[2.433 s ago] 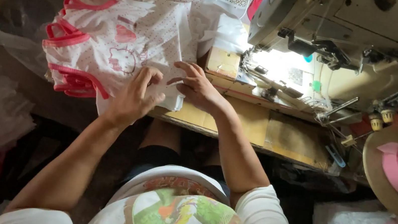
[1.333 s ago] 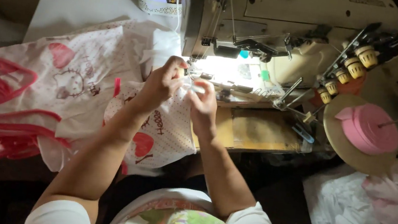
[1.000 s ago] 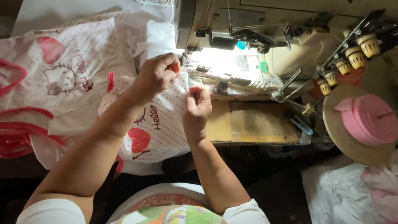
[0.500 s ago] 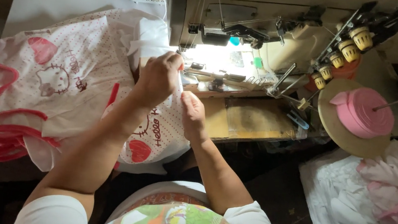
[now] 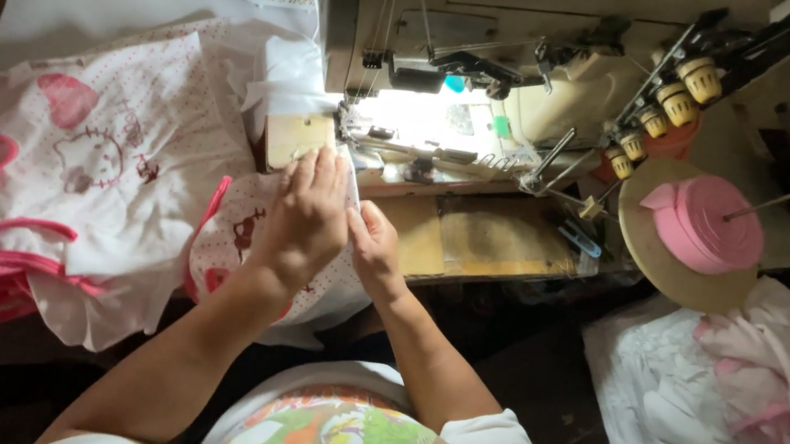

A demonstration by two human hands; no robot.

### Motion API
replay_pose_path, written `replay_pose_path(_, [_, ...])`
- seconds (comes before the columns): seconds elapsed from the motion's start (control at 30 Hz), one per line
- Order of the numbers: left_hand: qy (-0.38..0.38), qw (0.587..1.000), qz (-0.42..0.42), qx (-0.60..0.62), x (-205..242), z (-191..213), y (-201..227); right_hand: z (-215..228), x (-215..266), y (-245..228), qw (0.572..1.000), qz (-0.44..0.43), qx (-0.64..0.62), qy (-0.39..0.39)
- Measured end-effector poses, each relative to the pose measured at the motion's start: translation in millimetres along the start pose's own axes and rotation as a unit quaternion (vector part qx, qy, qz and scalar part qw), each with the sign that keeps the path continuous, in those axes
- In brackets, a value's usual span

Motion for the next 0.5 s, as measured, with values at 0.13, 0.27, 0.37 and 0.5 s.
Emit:
replay_pose_path(0.13, [0.046,0.999,0.009,-0.010,-6,26,14,-6,-1,-17,0.997,0.019,-0.060,0.033])
replay_pose_path(0.27, [0.041,0.999,0.027,0.017,-17,18,10,-4,-10,-24,0.993,0.019,-0.107,0.051])
replay_pose_path(0.37, [-0.003,0.999,0.038,0.022,-26,13,7,-7,-19,-18,0.988,0.011,-0.143,0.063])
replay_pose_path(0.5, [0.000,0.997,0.062,0.053,-39,6,-7,-11,-25,-39,0.983,0.019,-0.167,0.077])
Point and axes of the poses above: each hand's wrist, its own x-axis away from the middle knuckle, its own z-axis out of the back of the hand, y = z × x, the point moved 7 cm from there along -x, towards the middle knuckle, and after that the axes turned 3 degrees about y, right-handed, at the moved point
